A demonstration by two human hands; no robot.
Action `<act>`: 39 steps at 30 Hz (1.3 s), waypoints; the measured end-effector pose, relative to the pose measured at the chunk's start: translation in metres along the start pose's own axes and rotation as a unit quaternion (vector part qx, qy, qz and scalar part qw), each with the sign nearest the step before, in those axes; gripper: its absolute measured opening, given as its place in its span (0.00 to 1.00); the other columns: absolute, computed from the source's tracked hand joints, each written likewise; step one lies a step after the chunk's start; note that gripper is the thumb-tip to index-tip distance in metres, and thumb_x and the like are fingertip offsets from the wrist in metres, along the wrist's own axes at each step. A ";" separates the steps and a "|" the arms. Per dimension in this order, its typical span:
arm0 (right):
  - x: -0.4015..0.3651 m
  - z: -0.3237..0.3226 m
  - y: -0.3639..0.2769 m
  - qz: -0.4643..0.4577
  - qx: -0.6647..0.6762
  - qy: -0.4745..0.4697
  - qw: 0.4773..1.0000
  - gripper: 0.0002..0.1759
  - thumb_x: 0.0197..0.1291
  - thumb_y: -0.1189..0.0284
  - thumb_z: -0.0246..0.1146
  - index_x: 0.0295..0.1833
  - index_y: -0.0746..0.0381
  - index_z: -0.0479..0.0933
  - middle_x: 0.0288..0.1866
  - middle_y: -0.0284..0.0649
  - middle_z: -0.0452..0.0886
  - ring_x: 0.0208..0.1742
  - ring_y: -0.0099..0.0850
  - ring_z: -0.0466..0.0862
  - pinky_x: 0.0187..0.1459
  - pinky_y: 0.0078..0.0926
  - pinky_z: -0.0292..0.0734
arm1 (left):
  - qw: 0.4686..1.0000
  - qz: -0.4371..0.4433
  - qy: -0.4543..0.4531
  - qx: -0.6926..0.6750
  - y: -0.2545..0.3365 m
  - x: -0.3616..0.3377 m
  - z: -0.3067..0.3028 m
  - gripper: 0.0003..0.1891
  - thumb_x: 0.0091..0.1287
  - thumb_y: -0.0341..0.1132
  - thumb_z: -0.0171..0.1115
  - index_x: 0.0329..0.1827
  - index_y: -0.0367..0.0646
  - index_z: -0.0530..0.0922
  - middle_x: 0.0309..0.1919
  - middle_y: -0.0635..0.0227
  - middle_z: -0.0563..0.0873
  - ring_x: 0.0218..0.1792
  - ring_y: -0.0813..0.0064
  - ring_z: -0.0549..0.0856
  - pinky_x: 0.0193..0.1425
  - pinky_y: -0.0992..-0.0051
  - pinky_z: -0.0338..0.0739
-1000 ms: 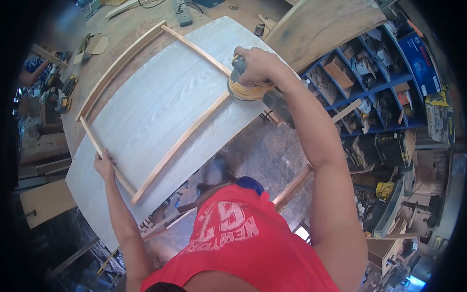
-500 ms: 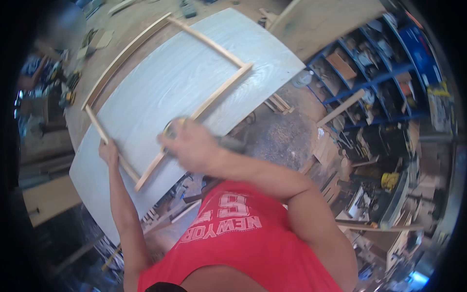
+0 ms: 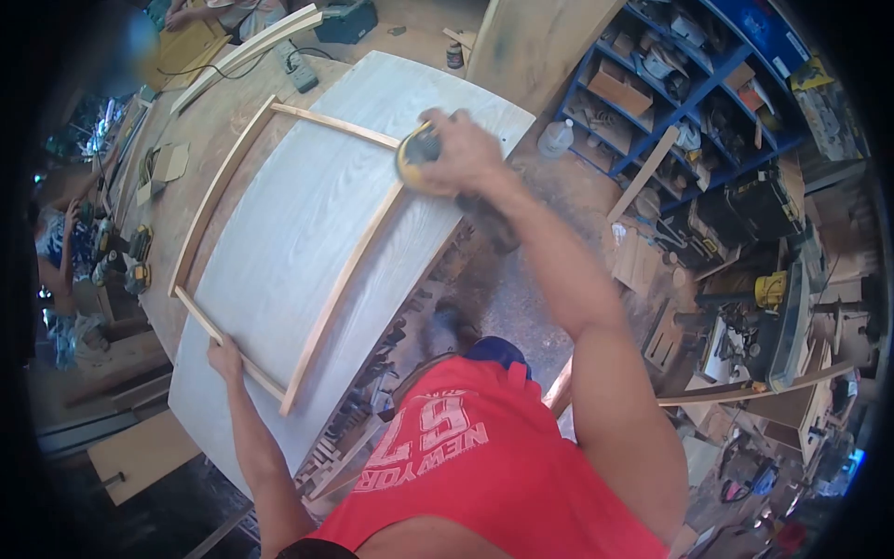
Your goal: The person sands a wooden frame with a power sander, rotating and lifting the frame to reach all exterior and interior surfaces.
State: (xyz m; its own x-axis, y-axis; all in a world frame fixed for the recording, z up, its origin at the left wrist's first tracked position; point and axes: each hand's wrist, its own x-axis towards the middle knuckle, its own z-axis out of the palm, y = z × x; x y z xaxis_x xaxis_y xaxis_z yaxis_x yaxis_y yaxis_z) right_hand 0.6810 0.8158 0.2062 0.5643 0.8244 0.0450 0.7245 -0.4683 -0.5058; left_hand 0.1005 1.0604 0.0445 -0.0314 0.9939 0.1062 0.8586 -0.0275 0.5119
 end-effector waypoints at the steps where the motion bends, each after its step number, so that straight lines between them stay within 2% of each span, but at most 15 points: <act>1: 0.004 -0.009 0.016 0.006 -0.008 0.024 1.000 0.46 0.43 0.56 0.76 0.73 0.48 0.74 0.58 0.50 0.80 0.58 0.51 0.85 0.59 0.45 0.82 | 1.000 0.003 -0.001 0.005 0.006 -0.005 -0.002 0.23 0.66 0.39 0.58 0.58 0.30 0.84 0.43 0.38 0.90 0.47 0.39 0.90 0.55 0.50 0.81; 3: -0.006 -0.022 0.045 0.016 -0.014 0.042 0.999 0.46 0.43 0.56 0.76 0.73 0.48 0.74 0.58 0.50 0.81 0.58 0.52 0.85 0.61 0.44 0.81 | 0.999 0.006 0.023 0.037 0.017 -0.025 -0.001 0.22 0.66 0.38 0.58 0.57 0.31 0.84 0.42 0.40 0.91 0.44 0.40 0.90 0.53 0.51 0.82; 5: -0.033 -0.031 0.071 -0.016 0.054 0.152 0.987 0.44 0.43 0.60 0.76 0.72 0.52 0.75 0.60 0.49 0.81 0.60 0.48 0.85 0.61 0.44 0.81 | 1.000 -0.018 0.006 0.014 0.034 -0.042 -0.005 0.22 0.66 0.37 0.58 0.57 0.31 0.84 0.42 0.41 0.91 0.44 0.41 0.90 0.53 0.51 0.81; 6: -0.051 -0.030 0.079 -0.011 0.054 0.148 0.987 0.44 0.43 0.60 0.76 0.72 0.52 0.75 0.60 0.49 0.81 0.60 0.48 0.85 0.61 0.44 0.81 | 0.999 -0.040 -0.006 -0.012 0.038 -0.048 -0.007 0.22 0.66 0.37 0.57 0.57 0.31 0.84 0.41 0.43 0.90 0.43 0.42 0.89 0.53 0.51 0.81; 8: -0.095 -0.021 0.090 -0.024 0.115 0.231 0.966 0.42 0.44 0.65 0.77 0.70 0.57 0.76 0.58 0.47 0.81 0.60 0.43 0.84 0.62 0.40 0.79 | 1.000 -0.017 0.010 -0.003 0.033 -0.060 -0.002 0.22 0.66 0.37 0.58 0.57 0.30 0.84 0.42 0.42 0.90 0.44 0.43 0.89 0.54 0.52 0.80; 12: -0.184 0.004 0.080 0.065 0.224 0.256 0.938 0.43 0.42 0.70 0.78 0.69 0.60 0.75 0.56 0.44 0.81 0.58 0.39 0.83 0.62 0.36 0.79 | 0.999 0.024 0.035 -0.019 0.028 -0.077 0.003 0.23 0.65 0.37 0.58 0.58 0.31 0.83 0.44 0.38 0.87 0.49 0.45 0.87 0.59 0.52 0.77; 13: -0.201 0.012 0.073 0.053 0.214 0.268 0.938 0.43 0.42 0.71 0.79 0.69 0.61 0.75 0.55 0.44 0.80 0.58 0.37 0.82 0.62 0.36 0.78 | 1.000 0.004 -0.011 0.017 0.030 -0.073 0.000 0.25 0.66 0.40 0.62 0.59 0.27 0.83 0.50 0.32 0.85 0.55 0.42 0.84 0.64 0.52 0.76; 15: -0.234 0.033 0.046 0.045 0.220 0.261 0.939 0.42 0.41 0.73 0.80 0.67 0.63 0.75 0.56 0.45 0.81 0.58 0.40 0.83 0.62 0.37 0.78 | 0.975 0.100 0.176 0.091 -0.045 -0.043 0.051 0.29 0.67 0.44 0.68 0.60 0.22 0.83 0.56 0.28 0.81 0.60 0.37 0.80 0.70 0.51 0.75; 16: -0.247 0.047 0.035 0.041 0.228 0.241 0.943 0.42 0.41 0.73 0.80 0.67 0.63 0.75 0.56 0.45 0.81 0.58 0.40 0.83 0.62 0.37 0.78 | 0.983 0.099 0.132 0.085 -0.040 -0.042 0.048 0.34 0.67 0.47 0.72 0.61 0.18 0.81 0.64 0.26 0.77 0.63 0.34 0.78 0.73 0.50 0.74; 19: -0.271 0.095 -0.012 -0.132 0.205 0.230 0.942 0.38 0.42 0.75 0.80 0.64 0.60 0.76 0.57 0.49 0.80 0.54 0.49 0.84 0.55 0.43 0.82 | 0.981 0.111 0.123 0.100 -0.017 -0.038 0.046 0.33 0.62 0.46 0.71 0.60 0.22 0.83 0.62 0.32 0.82 0.65 0.39 0.81 0.72 0.50 0.75; 24: -0.309 0.168 -0.106 -0.252 0.236 0.177 0.922 0.37 0.39 0.71 0.83 0.61 0.49 0.82 0.59 0.45 0.80 0.49 0.46 0.83 0.47 0.42 0.82 | 0.990 -0.013 0.086 0.111 0.034 -0.055 0.027 0.27 0.61 0.45 0.67 0.60 0.37 0.87 0.61 0.43 0.83 0.62 0.39 0.80 0.71 0.45 0.73; 30: -0.363 0.201 -0.181 -0.348 0.147 0.140 0.915 0.21 0.62 0.62 0.66 0.63 0.42 0.83 0.58 0.42 0.79 0.44 0.41 0.80 0.44 0.42 0.80 | 0.993 0.008 0.077 0.084 0.021 -0.047 0.029 0.28 0.60 0.44 0.68 0.59 0.33 0.86 0.62 0.43 0.82 0.60 0.40 0.83 0.69 0.48 0.76; 34: -0.358 0.197 -0.173 -0.350 0.158 0.163 0.909 0.21 0.64 0.63 0.64 0.63 0.42 0.83 0.57 0.42 0.79 0.43 0.40 0.79 0.45 0.40 0.80 | 0.993 0.059 0.030 0.097 -0.003 -0.029 0.030 0.24 0.60 0.44 0.67 0.51 0.30 0.87 0.61 0.42 0.81 0.60 0.40 0.84 0.68 0.49 0.77; 36: -0.341 0.189 -0.150 -0.286 0.177 0.194 0.922 0.23 0.60 0.65 0.68 0.63 0.44 0.83 0.57 0.42 0.78 0.45 0.41 0.80 0.47 0.41 0.80 | 0.993 0.075 0.040 0.079 0.007 -0.039 0.024 0.24 0.60 0.43 0.66 0.50 0.28 0.86 0.60 0.39 0.80 0.58 0.39 0.83 0.68 0.49 0.77; 39: -0.289 0.144 -0.093 -0.169 0.173 0.208 0.948 0.34 0.43 0.68 0.79 0.62 0.50 0.82 0.56 0.44 0.80 0.57 0.49 0.81 0.53 0.46 0.82 | 0.992 0.099 0.017 0.081 0.006 -0.038 0.021 0.24 0.61 0.41 0.65 0.49 0.25 0.84 0.58 0.36 0.79 0.57 0.37 0.83 0.68 0.50 0.76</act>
State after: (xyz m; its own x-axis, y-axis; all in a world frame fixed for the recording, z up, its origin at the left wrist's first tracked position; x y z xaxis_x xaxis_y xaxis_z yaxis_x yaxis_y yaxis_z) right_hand 0.3940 0.6671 0.1164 0.4827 0.6788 0.5534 0.7587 -0.0085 -0.6514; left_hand 0.1176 1.0244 0.0261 0.1321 0.9664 0.2205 0.9203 -0.2022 0.3350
